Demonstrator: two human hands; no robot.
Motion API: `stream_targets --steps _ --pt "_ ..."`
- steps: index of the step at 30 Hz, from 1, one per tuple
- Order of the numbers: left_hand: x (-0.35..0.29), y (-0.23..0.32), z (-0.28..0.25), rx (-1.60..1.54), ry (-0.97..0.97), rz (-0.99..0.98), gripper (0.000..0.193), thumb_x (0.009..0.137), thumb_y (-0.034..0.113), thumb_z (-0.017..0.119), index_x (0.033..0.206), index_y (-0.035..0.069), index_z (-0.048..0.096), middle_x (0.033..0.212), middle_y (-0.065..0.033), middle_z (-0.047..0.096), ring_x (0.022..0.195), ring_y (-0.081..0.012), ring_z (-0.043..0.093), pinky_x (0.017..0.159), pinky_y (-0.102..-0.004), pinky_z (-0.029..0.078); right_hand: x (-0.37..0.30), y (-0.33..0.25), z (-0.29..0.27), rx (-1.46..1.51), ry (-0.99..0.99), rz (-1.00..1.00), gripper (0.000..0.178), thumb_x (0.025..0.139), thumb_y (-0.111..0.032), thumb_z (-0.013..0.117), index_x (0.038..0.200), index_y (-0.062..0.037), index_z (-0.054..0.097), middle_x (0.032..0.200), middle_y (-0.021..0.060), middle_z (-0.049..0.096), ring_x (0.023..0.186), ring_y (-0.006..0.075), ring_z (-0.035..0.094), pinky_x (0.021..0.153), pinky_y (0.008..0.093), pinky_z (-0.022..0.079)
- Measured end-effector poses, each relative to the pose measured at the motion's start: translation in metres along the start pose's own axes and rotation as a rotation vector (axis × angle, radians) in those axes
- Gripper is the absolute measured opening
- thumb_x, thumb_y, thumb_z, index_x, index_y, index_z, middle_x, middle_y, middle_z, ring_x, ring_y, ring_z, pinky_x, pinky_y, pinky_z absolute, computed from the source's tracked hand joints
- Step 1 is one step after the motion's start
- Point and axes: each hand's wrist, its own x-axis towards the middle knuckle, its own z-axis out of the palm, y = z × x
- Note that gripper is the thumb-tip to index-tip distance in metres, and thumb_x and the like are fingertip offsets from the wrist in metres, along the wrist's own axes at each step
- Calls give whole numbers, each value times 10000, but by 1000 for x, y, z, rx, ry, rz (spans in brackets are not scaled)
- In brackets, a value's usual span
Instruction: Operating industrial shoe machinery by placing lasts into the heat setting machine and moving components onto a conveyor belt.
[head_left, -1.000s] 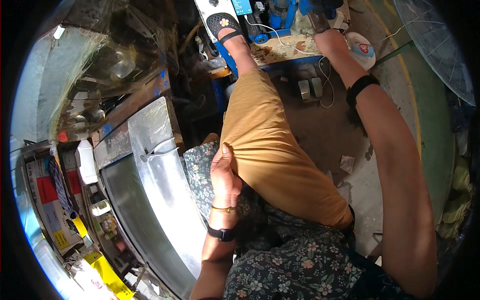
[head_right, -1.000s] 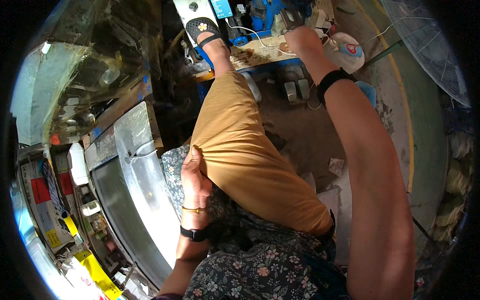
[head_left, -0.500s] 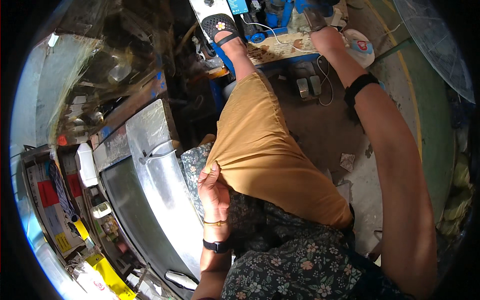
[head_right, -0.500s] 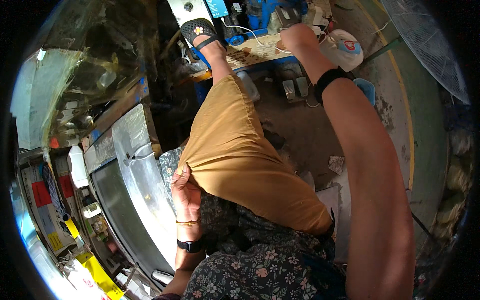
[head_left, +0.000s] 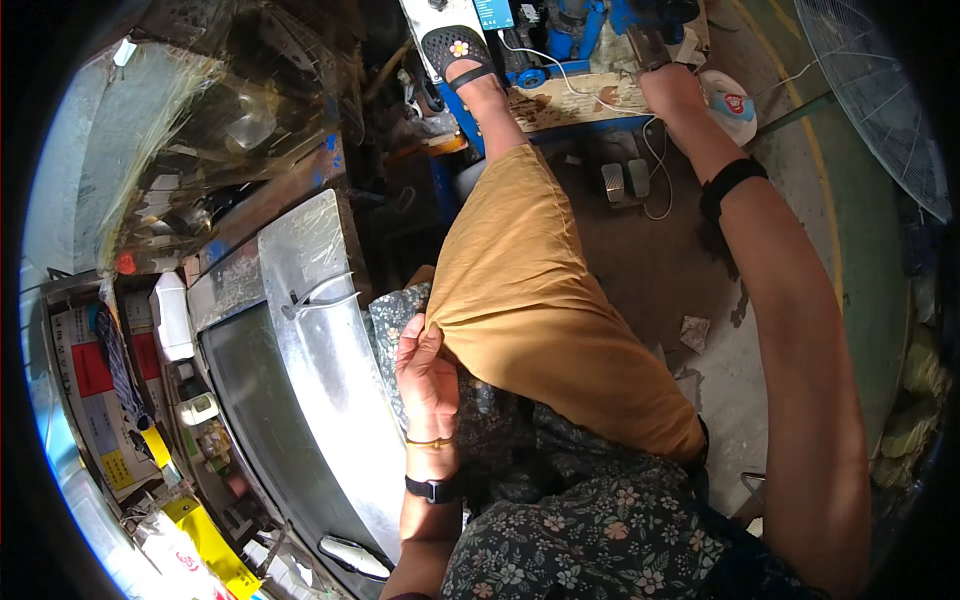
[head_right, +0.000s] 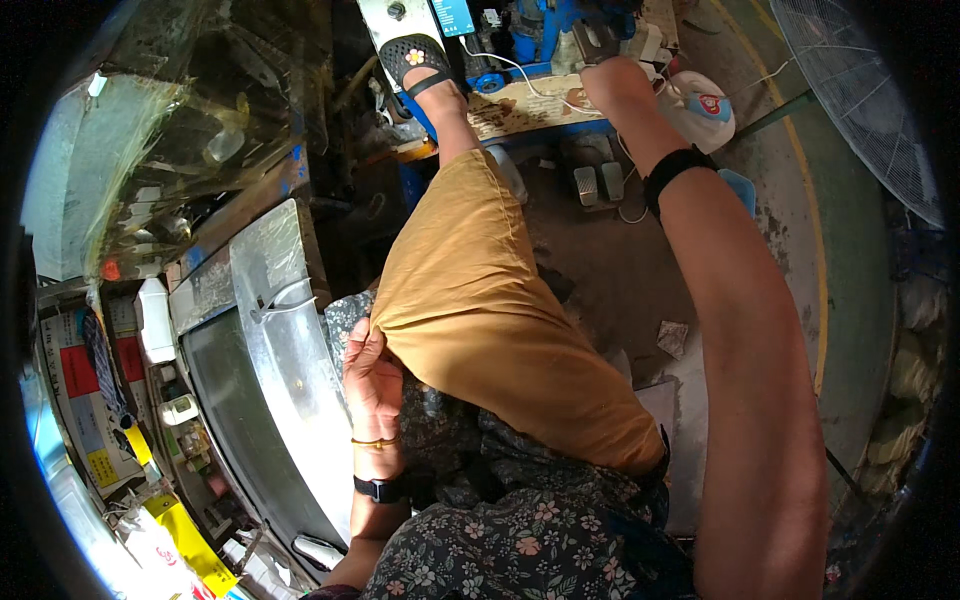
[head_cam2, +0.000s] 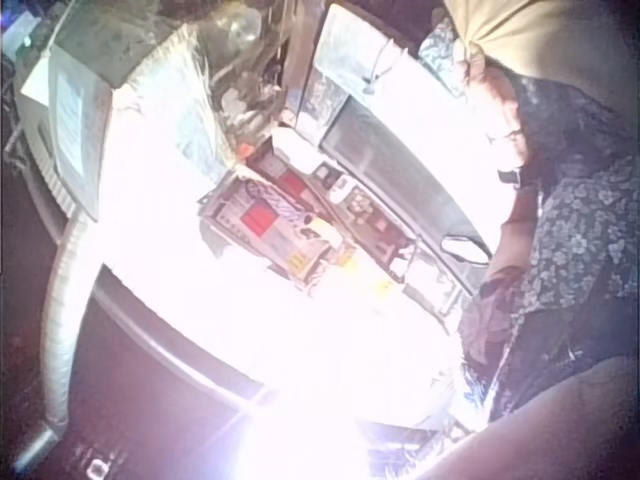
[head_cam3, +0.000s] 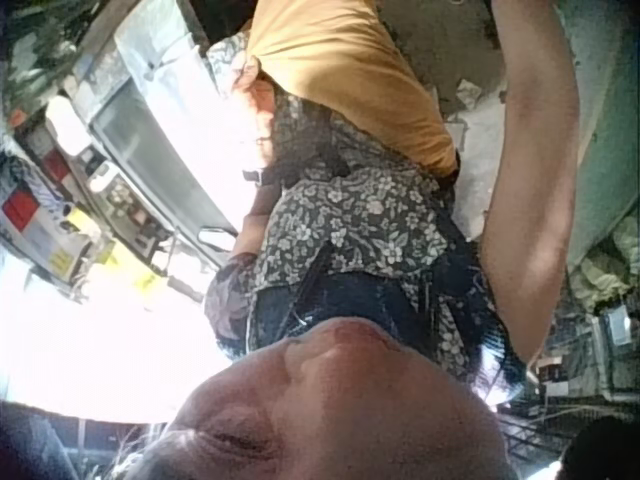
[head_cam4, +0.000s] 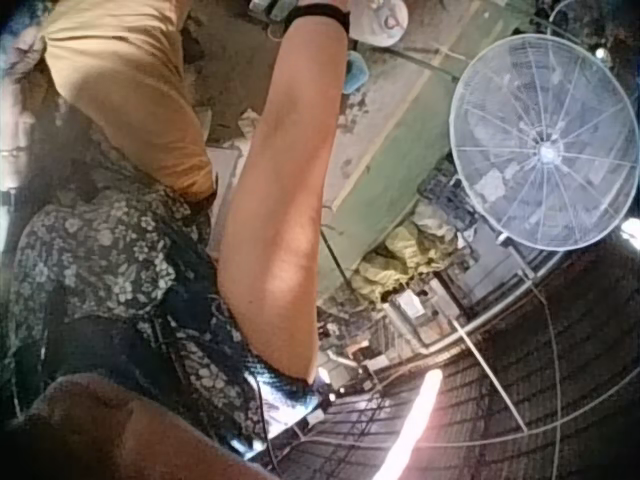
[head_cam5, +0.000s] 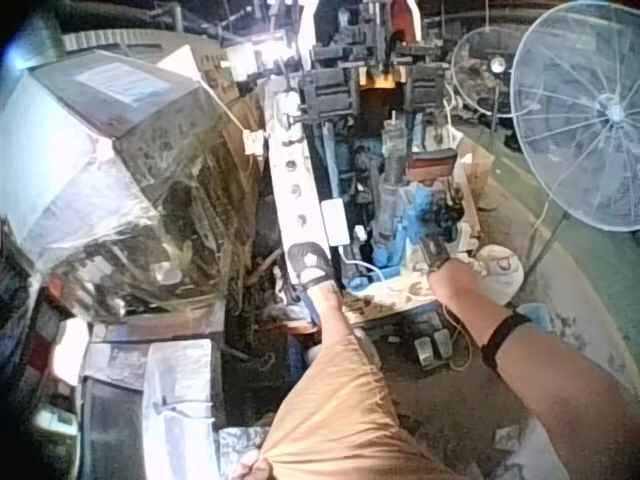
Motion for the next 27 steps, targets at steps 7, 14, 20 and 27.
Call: stream_targets --steps 7,14,20,27 --pt "6 -9 -11 47 -52 19 178 888 -40 609 1046 39 628 956 -60 679 884 -119 627 833 -235 499 -6 -5 1 30 53 17 448 776 -370 598 963 24 701 995 264 669 961 404 641 857 457 497" --pt "11 -10 -14 45 -117 39 156 907 -3 602 1054 41 632 981 -60 679 924 -133 626 888 -277 491 -9 -8 -7 14 -1 -7 457 790 -378 586 986 19 699 1035 262 660 995 405 632 875 461 496" --pt "0 -22 10 123 -159 -3 397 968 66 525 1356 30 452 1310 -142 541 1206 -223 520 1054 -346 399 -7 -1 -5 -26 15 -14 427 796 -380 568 1012 -38 703 1053 238 662 1006 403 622 896 455 483" --pt "-20 -79 -23 1305 -629 274 484 1015 240 459 1426 8 351 1401 -156 436 1266 -246 449 1047 -339 372 2 1 8 82 13 -1 320 801 -254 546 914 -1 706 989 253 661 899 387 641 815 471 503"
